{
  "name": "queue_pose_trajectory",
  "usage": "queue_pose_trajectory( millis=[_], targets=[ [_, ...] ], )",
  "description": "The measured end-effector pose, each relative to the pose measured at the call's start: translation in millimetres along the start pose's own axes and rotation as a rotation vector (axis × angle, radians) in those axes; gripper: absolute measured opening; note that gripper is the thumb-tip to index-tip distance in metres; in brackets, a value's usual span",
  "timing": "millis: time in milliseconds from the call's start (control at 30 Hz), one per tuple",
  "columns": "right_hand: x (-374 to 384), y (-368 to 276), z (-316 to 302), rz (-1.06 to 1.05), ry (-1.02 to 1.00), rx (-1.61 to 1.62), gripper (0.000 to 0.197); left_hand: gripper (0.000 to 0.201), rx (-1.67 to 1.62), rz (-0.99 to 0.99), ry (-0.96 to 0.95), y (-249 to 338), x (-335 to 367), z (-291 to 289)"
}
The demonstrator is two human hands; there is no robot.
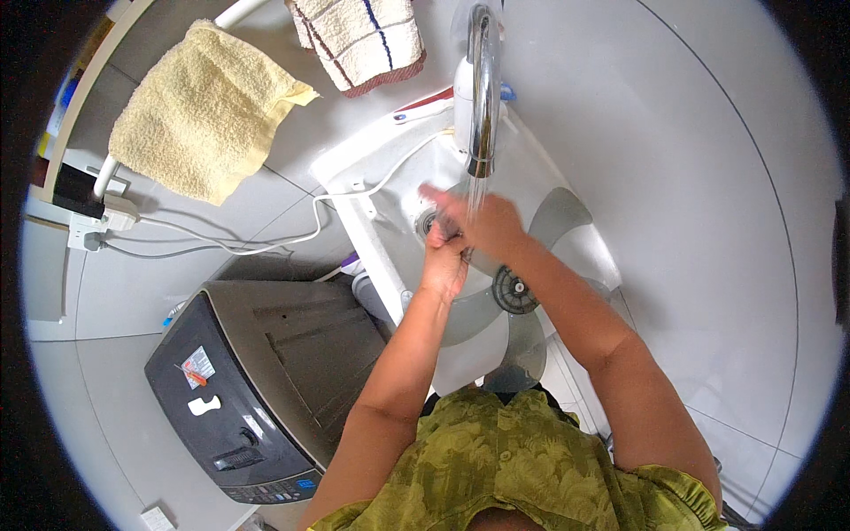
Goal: The person scrubs a detached fan blade assembly under running water using a brush and a pink sponge. They rotate the fan to clean each blade and the central hub, then rinse the cleaning tools and the fan before the clip ends.
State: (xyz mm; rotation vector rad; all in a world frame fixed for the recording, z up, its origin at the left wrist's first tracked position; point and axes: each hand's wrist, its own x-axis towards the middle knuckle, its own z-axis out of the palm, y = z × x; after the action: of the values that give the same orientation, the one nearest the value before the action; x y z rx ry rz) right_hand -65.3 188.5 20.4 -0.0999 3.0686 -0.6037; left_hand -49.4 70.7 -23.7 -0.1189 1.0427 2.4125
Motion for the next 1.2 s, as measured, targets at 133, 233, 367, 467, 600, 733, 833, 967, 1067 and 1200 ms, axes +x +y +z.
queue_pose_trajectory(
  millis=[133, 233, 367, 467, 600, 733, 833, 967, 1067, 1200],
  targets=[
    [-4, -2, -21, 0.001, 0.041, 0.045, 0.033, 0.048, -0.005, -0.009, 0.102, 8, -3, 20],
    [-16, -15, -4, -0.085, 0.068, 0.072, 0.040, 0.048, -0.052, -0.041, 0.060, -2, 3, -8],
    [1, -1, -30, 0.138, -0.048, 0.049, 0.045, 0.048, -0.007, 0.031, 0.020, 5, -2, 16],
    [-21, -20, -8, -0.186, 0.046, 0.170, 0.048, 0.055, -0.021, -0.056, -0.016, 3, -1, -3],
    [6, -4, -36, 0.186, -0.069, -0.005, 0.044, 0.061, -0.023, 0.025, -0.016, 11, -10, 14],
    [-14, -19, -8, -0.140, -0.022, 0.164, 0.037, 0.068, -0.057, -0.057, 0.065, 5, -7, -1],
    [-11, -22, -19, 0.006, -0.106, 0.010, 0.039, 0.071, -0.116, -0.043, 0.066, 4, -8, -7],
    [-18, 15, -12, 0.188, 0.483, 0.301, 0.041, 0.072, -0.248, 0.060, 0.071, 8, -23, -4],
    [-50, 5, -33, 0.441, 0.682, 0.506, 0.048, 0.075, -0.341, 0.138, 0.137, 17, -32, -6],
    [-80, 37, -4, 0.637, 0.549, 0.379, 0.033, 0.077, -0.356, 0.186, 0.197, 19, -32, -5]
  ],
)
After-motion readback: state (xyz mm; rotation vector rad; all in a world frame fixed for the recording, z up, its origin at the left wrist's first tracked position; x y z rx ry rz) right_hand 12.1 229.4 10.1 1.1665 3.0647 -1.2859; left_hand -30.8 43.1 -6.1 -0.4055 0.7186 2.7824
